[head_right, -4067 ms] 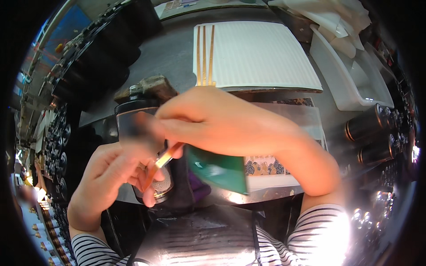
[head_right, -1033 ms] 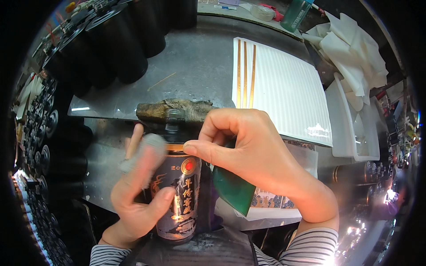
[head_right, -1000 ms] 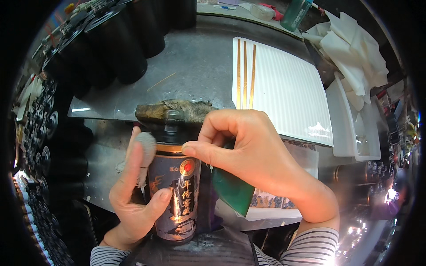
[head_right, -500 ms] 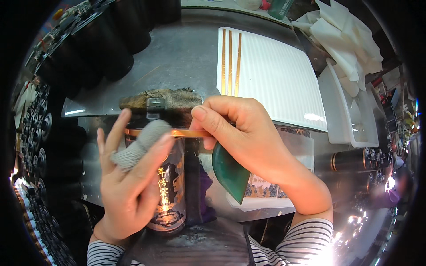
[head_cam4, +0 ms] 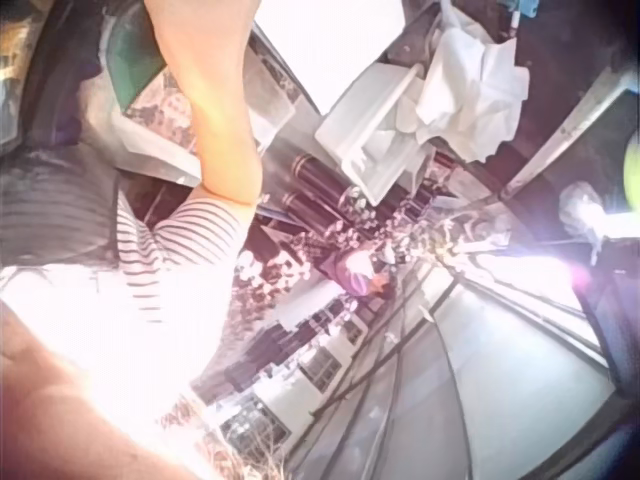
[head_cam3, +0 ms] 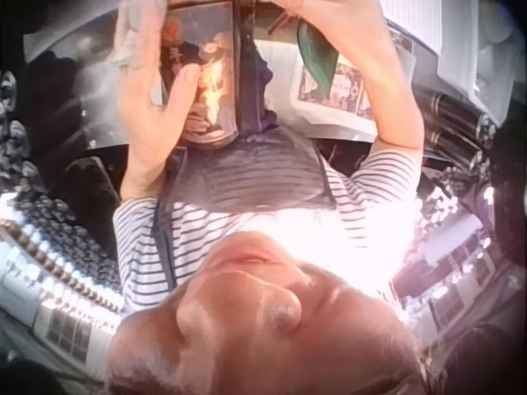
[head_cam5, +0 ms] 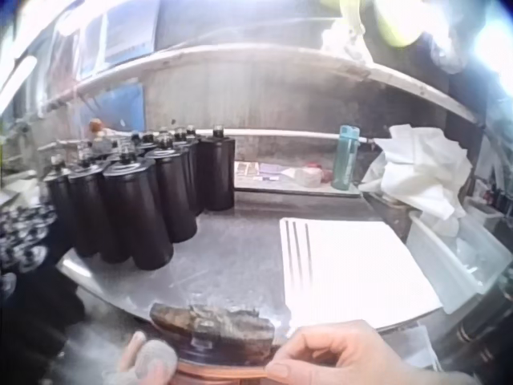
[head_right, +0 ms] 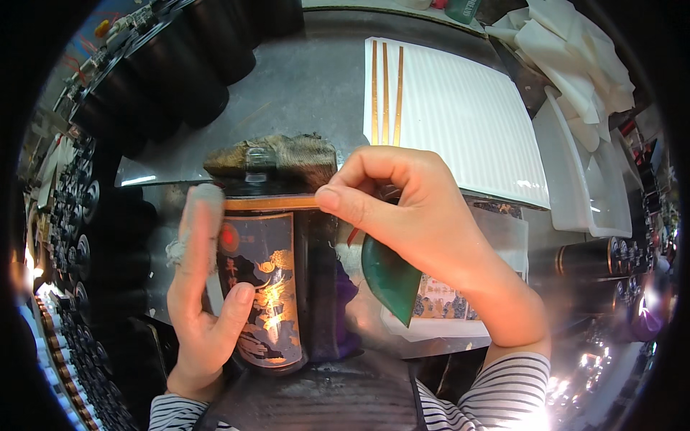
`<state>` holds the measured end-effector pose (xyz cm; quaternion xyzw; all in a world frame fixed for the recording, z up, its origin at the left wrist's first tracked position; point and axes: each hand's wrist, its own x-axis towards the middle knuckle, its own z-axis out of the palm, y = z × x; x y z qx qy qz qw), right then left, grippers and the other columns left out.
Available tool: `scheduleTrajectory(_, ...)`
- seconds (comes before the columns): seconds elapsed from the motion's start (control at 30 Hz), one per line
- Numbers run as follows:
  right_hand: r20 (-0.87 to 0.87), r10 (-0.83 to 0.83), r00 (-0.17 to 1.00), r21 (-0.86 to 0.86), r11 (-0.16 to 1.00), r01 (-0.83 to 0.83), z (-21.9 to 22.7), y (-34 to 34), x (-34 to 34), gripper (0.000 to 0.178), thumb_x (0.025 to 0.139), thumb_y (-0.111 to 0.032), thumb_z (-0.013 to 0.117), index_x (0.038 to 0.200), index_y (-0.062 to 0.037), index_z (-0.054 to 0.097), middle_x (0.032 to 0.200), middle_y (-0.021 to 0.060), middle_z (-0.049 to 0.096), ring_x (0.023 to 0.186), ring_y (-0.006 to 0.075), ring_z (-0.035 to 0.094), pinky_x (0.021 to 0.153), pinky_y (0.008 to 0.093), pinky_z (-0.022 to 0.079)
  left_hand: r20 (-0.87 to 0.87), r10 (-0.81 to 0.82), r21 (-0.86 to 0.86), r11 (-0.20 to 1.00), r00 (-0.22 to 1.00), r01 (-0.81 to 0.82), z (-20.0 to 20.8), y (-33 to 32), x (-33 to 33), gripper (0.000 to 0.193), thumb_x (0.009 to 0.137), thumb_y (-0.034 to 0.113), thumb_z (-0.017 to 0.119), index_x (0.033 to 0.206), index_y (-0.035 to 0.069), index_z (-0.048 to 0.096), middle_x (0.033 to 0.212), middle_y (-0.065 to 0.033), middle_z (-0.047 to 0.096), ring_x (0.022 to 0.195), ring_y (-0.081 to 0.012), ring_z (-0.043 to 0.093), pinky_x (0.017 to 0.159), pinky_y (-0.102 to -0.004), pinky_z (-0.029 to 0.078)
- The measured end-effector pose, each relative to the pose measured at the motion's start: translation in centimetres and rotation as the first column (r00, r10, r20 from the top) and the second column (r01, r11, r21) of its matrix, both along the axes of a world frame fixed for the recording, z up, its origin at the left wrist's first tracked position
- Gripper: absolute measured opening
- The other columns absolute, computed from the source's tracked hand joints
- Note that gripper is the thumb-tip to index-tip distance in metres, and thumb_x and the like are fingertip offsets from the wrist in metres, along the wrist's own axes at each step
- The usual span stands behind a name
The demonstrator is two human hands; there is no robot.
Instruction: The person applies a gold foil strip around the rim of a black cylindrical container, then smooths it with a green plastic tool. They repeat this process on multiple containers, also applying a printed label to the body of each container and smoothing it with the tool.
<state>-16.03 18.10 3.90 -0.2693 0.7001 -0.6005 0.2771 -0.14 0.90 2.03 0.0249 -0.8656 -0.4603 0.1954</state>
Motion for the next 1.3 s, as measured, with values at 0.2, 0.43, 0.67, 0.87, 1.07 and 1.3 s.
scheduleTrajectory(0.2, -0.003, -0.054, 0.999, 0.036, 0.998, 0.054, 0.2, 0.8, -0.2, 0.022, 0.087, -0.020, 0.068, 0.080, 0.0003, 0.065, 0.067, -0.0025, 0.057, 0.061, 0.0032, 0.048, 0.055, 0.0179, 0.037, 0.023, -0.025, -0.544, 0.839, 0.999, 0.034, 2.7, 0.8, -1.3, 0.049, 0.078, 0.000, 0.056, 0.126, 0.009, 0.060, 0.115, -0.0098, 0.064, 0.131, -0.0365, 0.040, 0.112, -0.0544, 0.011)
scheduleTrajectory(0.43, 0.004, -0.032, 0.999, 0.008, 0.999, 0.032, 0.1, 0.5, 0.3, 0.016, 0.086, -0.014, 0.070, 0.081, 0.0001, 0.065, 0.068, -0.0035, 0.057, 0.062, 0.0013, 0.047, 0.056, 0.0172, 0.037, -0.069, -0.047, 0.579, 0.812, 0.997, 0.078, -1.5, 1.3, -0.4, 0.110, 0.076, 0.035, 0.075, 0.149, -0.002, 0.002, 0.146, -0.0206, 0.029, 0.133, -0.0279, 0.037, 0.108, -0.0384, 0.032)
scheduleTrajectory(0.67, -0.021, -0.069, 0.997, 0.022, 0.997, 0.069, -0.8, 1.4, -0.3, 0.019, 0.087, -0.018, 0.069, 0.078, -0.0008, 0.065, 0.068, -0.0034, 0.057, 0.063, 0.0023, 0.048, 0.057, 0.0179, 0.038, -0.046, 0.006, -0.111, 0.994, 0.999, -0.011, -0.1, -0.3, 0.1, 0.061, 0.081, 0.011, 0.062, 0.138, -0.002, 0.044, 0.139, -0.0188, 0.046, 0.132, -0.0397, 0.037, 0.111, -0.0491, 0.021)
scheduleTrajectory(0.87, 0.007, -0.079, 0.997, 0.063, 0.995, 0.079, -0.2, 1.5, -0.8, 0.023, 0.088, -0.021, 0.068, 0.077, -0.0005, 0.065, 0.068, -0.0034, 0.056, 0.064, 0.0028, 0.047, 0.058, 0.0183, 0.037, 0.054, -0.052, -0.610, 0.789, 0.997, 0.075, 3.1, 1.2, -1.6, 0.048, 0.079, 0.010, 0.058, 0.127, 0.011, 0.060, 0.116, -0.0104, 0.064, 0.132, -0.0376, 0.039, 0.109, -0.0620, 0.008)
scheduleTrajectory(1.07, -0.140, -0.085, 0.986, 0.019, 0.996, 0.088, -0.1, 1.3, -0.5, 0.020, 0.084, -0.018, 0.071, 0.077, -0.0006, 0.065, 0.067, -0.0036, 0.055, 0.064, 0.0027, 0.046, 0.058, 0.0194, 0.037, 0.011, -0.077, 0.344, 0.937, 0.997, 0.069, 0.0, 0.8, -0.1, 0.091, 0.079, 0.023, 0.073, 0.147, -0.003, 0.018, 0.140, -0.0180, 0.039, 0.133, -0.0312, 0.036, 0.109, -0.0389, 0.029)
scheduleTrajectory(1.3, -0.142, -0.034, 0.989, 0.067, 0.997, 0.044, 0.5, 1.0, -0.1, 0.019, 0.083, -0.017, 0.071, 0.076, -0.0005, 0.064, 0.066, -0.0043, 0.054, 0.063, 0.0022, 0.045, 0.057, 0.0194, 0.036, 0.037, -0.039, 0.363, 0.931, 0.999, 0.023, -1.4, -0.2, 0.4, 0.079, 0.083, 0.023, 0.064, 0.145, -0.003, 0.023, 0.146, -0.0180, 0.034, 0.135, -0.0294, 0.034, 0.111, -0.0385, 0.024)
